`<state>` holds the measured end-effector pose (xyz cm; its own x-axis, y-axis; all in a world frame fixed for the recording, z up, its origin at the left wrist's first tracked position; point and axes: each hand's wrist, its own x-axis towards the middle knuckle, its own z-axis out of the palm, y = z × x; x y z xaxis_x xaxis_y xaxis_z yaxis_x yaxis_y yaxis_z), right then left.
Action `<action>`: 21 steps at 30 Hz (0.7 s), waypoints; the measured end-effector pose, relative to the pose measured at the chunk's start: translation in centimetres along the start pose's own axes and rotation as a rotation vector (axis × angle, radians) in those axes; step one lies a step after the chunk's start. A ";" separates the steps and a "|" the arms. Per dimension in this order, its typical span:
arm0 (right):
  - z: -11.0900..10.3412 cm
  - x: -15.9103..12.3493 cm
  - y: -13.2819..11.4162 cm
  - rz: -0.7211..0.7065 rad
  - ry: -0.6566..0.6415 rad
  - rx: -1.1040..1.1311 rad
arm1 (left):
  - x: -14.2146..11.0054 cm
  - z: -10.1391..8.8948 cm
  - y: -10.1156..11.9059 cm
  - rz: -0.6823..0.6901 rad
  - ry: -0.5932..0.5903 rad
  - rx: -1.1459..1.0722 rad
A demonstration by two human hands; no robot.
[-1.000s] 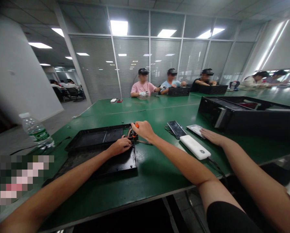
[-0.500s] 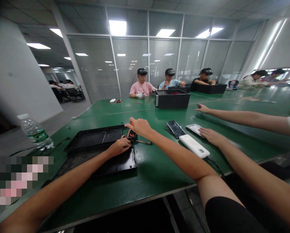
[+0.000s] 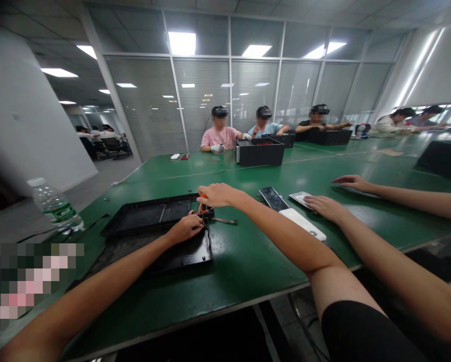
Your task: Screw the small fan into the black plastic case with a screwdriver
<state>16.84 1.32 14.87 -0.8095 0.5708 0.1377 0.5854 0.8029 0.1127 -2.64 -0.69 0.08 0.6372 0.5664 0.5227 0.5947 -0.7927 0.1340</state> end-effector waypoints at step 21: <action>7.8 -8.1 0.8 -0.110 0.372 1.046 | -4.9 -9.6 4.0 -0.104 -0.573 -0.030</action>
<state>23.49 -1.36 6.14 -0.6877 0.5410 0.4842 0.0421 0.6955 -0.7173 -8.12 -8.79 6.12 0.7445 0.6669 -0.0320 0.6597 -0.7274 0.1889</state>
